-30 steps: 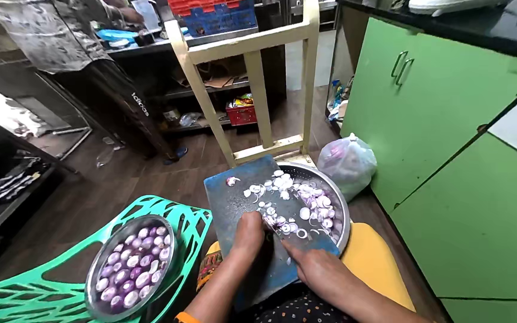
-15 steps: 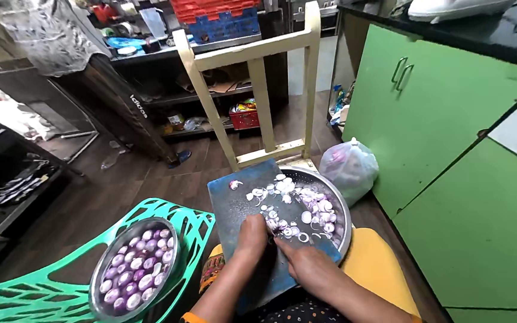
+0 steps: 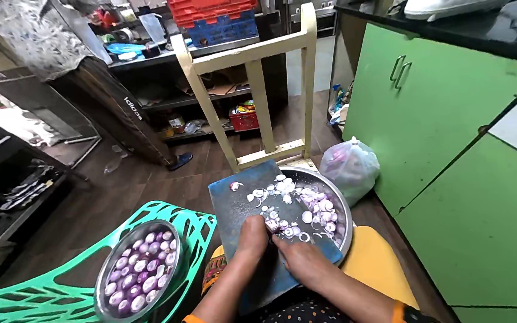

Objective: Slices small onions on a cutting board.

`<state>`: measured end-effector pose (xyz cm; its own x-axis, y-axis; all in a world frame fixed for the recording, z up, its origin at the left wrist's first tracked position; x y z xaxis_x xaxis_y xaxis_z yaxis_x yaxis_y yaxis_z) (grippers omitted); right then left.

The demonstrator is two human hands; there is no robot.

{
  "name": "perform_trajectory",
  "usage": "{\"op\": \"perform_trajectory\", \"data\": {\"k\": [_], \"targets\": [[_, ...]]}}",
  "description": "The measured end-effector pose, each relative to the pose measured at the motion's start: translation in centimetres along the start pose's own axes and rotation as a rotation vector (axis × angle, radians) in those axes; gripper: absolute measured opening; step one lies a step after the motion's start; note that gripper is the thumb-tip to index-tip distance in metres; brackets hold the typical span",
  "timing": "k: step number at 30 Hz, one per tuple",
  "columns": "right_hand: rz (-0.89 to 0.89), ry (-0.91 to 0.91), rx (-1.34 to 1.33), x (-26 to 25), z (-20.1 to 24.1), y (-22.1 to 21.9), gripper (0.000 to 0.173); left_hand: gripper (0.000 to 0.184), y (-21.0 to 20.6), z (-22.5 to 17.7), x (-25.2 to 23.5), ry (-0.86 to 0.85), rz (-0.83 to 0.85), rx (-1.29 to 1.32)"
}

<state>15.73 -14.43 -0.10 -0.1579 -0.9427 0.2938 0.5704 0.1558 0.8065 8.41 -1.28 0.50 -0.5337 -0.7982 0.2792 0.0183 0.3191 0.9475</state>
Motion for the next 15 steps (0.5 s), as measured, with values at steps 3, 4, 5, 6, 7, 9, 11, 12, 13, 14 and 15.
{"op": "perform_trajectory", "data": {"k": [3,4,5,6,7,9,11,12,13,14,15], "targets": [[0.019,-0.018,0.006,-0.4,-0.6,-0.6,0.063,0.011,0.0,0.4,-0.2,-0.008,-0.005,0.010],[0.035,-0.022,0.007,0.5,-1.0,-0.8,0.064,0.011,-0.1,0.6,-0.1,-0.007,0.006,0.009],[0.044,-0.025,0.012,1.7,-1.4,-0.9,0.064,0.010,-0.2,0.7,-0.1,-0.012,0.011,0.013],[0.037,-0.025,0.017,2.7,-1.7,-0.7,0.063,0.010,-0.2,0.6,-0.2,-0.018,0.009,0.018],[0.031,-0.028,0.016,3.5,-1.7,-0.3,0.063,0.011,-0.3,0.6,-0.3,-0.021,0.005,0.022],[0.026,-0.022,-0.008,3.5,-0.8,0.5,0.063,0.010,-0.5,0.6,-0.3,-0.022,-0.010,0.020],[0.016,-0.009,-0.008,1.6,-0.2,0.5,0.063,0.010,-0.6,0.4,-0.3,-0.020,-0.024,0.010],[0.007,-0.007,-0.005,0.4,-0.3,0.2,0.062,0.010,-0.6,0.3,-0.2,-0.019,-0.029,0.008],[0.008,-0.011,-0.003,-0.4,-0.4,-0.1,0.062,0.010,-0.6,0.2,-0.1,-0.018,-0.029,0.009],[0.010,-0.014,0.007,-0.7,-0.6,-0.3,0.062,0.010,-0.5,0.3,-0.1,-0.016,-0.025,0.012],[0.014,-0.016,0.022,-0.4,-0.7,-0.5,0.062,0.011,-0.4,0.4,-0.1,-0.013,-0.022,0.012]]}}
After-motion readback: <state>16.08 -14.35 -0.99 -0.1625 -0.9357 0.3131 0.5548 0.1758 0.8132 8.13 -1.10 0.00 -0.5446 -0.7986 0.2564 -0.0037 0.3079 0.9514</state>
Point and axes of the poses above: each hand's wrist, its own x-axis away from the middle knuckle, its own y-axis out of the back of the hand, z = x × y, the point moved 3 cm from there along -x, towards the middle knuckle, and after that the axes turned 5 degrees about -x, right-handed, at the moved point
